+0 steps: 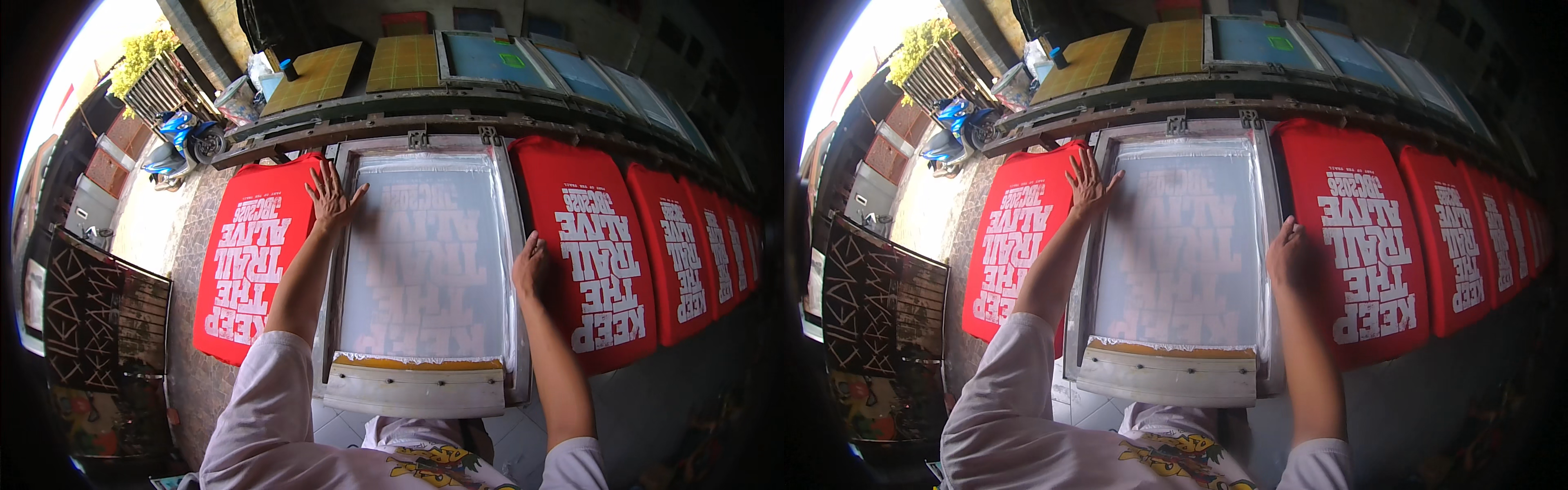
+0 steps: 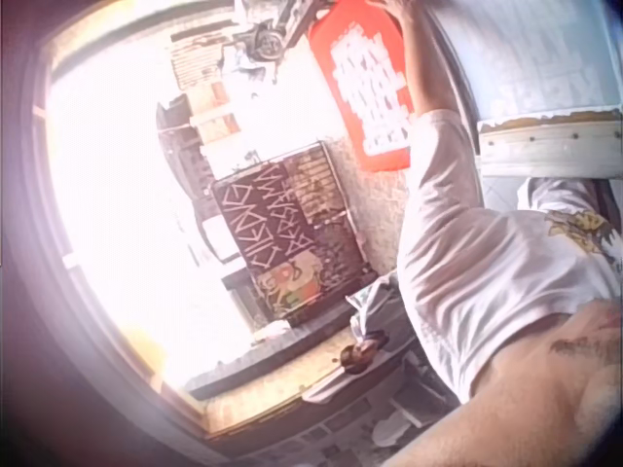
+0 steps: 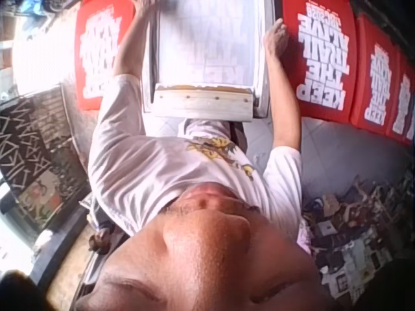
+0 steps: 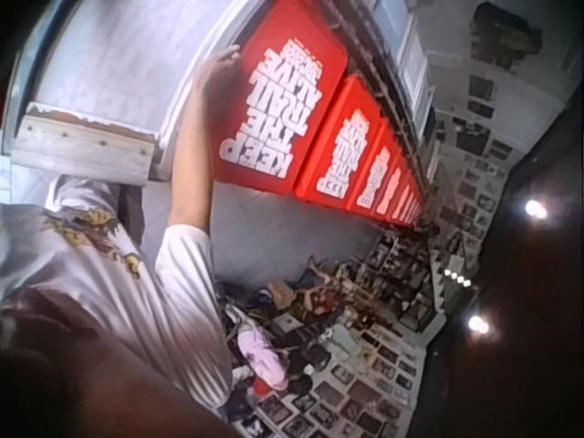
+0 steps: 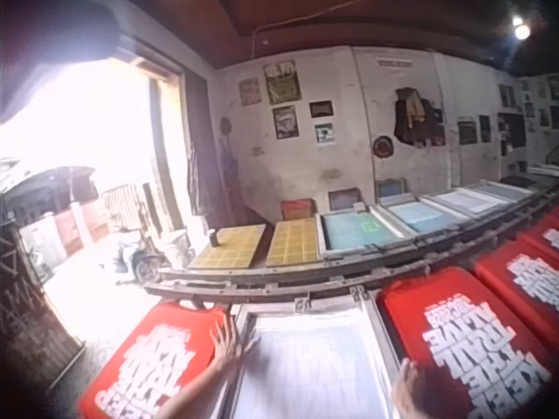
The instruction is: The person performs screen printing on red shirts using a manual carousel press, spreading white ink across the screen with a squeegee and then rotating the press to work on the next shirt. After completing a sequence, they walk to a storage area and handle a piece of black apparel.
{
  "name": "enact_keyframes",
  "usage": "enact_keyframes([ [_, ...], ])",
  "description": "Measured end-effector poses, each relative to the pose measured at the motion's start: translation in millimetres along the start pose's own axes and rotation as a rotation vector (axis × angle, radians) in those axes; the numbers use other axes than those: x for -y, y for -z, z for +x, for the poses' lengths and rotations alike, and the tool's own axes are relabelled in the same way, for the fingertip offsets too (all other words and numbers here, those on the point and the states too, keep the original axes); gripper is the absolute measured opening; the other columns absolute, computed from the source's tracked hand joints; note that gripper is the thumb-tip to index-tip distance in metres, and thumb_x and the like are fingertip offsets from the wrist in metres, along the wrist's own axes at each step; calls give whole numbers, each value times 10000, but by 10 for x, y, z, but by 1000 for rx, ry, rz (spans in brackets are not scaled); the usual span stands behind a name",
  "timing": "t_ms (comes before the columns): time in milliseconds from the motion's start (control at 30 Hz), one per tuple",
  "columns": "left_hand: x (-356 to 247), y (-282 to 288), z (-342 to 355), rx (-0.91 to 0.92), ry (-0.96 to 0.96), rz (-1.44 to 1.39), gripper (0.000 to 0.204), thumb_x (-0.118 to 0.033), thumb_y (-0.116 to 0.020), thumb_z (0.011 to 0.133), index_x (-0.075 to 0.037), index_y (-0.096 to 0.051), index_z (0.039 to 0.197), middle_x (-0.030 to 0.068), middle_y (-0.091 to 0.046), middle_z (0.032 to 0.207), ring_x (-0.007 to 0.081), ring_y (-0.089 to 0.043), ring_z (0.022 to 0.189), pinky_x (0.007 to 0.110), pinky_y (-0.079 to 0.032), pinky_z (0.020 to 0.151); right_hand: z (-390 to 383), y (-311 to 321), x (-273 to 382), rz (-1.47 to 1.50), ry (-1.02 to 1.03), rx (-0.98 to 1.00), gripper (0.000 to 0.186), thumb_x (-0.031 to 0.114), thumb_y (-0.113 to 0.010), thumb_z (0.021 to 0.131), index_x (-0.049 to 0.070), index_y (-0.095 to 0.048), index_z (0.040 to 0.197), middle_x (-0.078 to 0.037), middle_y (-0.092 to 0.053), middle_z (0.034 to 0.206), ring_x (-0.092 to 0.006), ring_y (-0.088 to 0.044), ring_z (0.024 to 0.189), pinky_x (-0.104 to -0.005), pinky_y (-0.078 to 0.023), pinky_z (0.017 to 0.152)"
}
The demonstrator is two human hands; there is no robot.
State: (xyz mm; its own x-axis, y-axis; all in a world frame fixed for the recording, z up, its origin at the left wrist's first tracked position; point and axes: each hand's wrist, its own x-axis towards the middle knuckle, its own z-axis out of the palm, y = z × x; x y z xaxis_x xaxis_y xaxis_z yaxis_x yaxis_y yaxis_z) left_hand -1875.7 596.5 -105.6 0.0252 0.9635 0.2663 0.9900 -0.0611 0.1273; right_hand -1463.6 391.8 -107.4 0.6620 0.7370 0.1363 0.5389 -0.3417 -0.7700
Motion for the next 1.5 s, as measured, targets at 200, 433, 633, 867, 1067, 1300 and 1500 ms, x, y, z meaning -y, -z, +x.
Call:
enact_keyframes([
  [200, 138, 23, 181, -473, 92, -85, 954, -603, -442, 1030, 62, -101, 1623, 265, -106, 1704, 445, -49, 1582, 610, -72, 1251, -91, 6, 204, -17, -10, -15, 561, 455, -342, 1113, -32, -612, 1047, -257, -692, 925, -420, -697, 894, -472, -529, 766],
  [433, -766, 1240, -748, -265, 44, -1111, 405, -311, -602, 1064, 77, -651, 1170, 157, -721, 846, 220, -754, 797, 303, -545, 643, -85, 178, -39, 201, 108, -147, 413, 328, -407, 1122, -7, -645, 1087, -207, -731, 984, -373, -708, 936, -417, -549, 851],
  [633, -1193, 2461, -2360, -124, -32, -1474, 661, -634, -501, 1022, -39, -555, 740, -52, -399, 569, 44, -334, 495, 237, -247, 482, -936, 1038, 914, 600, 81, 99, 548, 429, -437, 1110, 23, -490, 746, -72, -513, 728, -151, -465, 688, -327, -388, 651],
  [867, -2659, 2429, -2957, 218, -478, -1128, 868, -609, -351, 1051, -10, -145, 1645, 267, -55, 1700, 448, -52, 1575, 546, -93, 1249, -2308, 1624, 1126, 1331, 79, 536, 713, 502, -197, 1120, 17, -134, 1638, -175, -176, 1700, -296, -145, 1582, -424, -134, 1266],
  [1067, -3474, 2933, -3909, 327, -1113, -774, 1295, -924, -384, 825, 66, -130, 1621, 358, 3, 1675, 526, 65, 1558, 664, 39, 1211, -2162, 2523, 705, 2182, 68, 369, 797, 623, -243, 1062, 133, -73, 1668, -147, -120, 1726, -294, -83, 1602, -530, -44, 1300],
  [1300, -4091, 2653, -4137, 262, -1415, -303, 1327, -945, -435, 783, 58, -176, 1613, 355, -55, 1670, 549, -12, 1551, 776, -31, 1155, -2332, 2750, -31, 2289, 52, 271, 927, 791, -168, 983, 191, -10, 1671, -140, -29, 1736, -345, -15, 1603, -587, -73, 1275],
  [1500, -4631, 2463, -3969, 418, -1243, -551, 1157, -803, -430, 928, 46, -70, 1625, 418, 39, 1638, 583, 90, 1526, 785, -36, 1134, -2597, 3130, 45, 2036, 13, 186, 918, 800, -196, 986, 228, 5, 1676, -83, -16, 1747, -307, -73, 1603, -522, -157, 1270],
])
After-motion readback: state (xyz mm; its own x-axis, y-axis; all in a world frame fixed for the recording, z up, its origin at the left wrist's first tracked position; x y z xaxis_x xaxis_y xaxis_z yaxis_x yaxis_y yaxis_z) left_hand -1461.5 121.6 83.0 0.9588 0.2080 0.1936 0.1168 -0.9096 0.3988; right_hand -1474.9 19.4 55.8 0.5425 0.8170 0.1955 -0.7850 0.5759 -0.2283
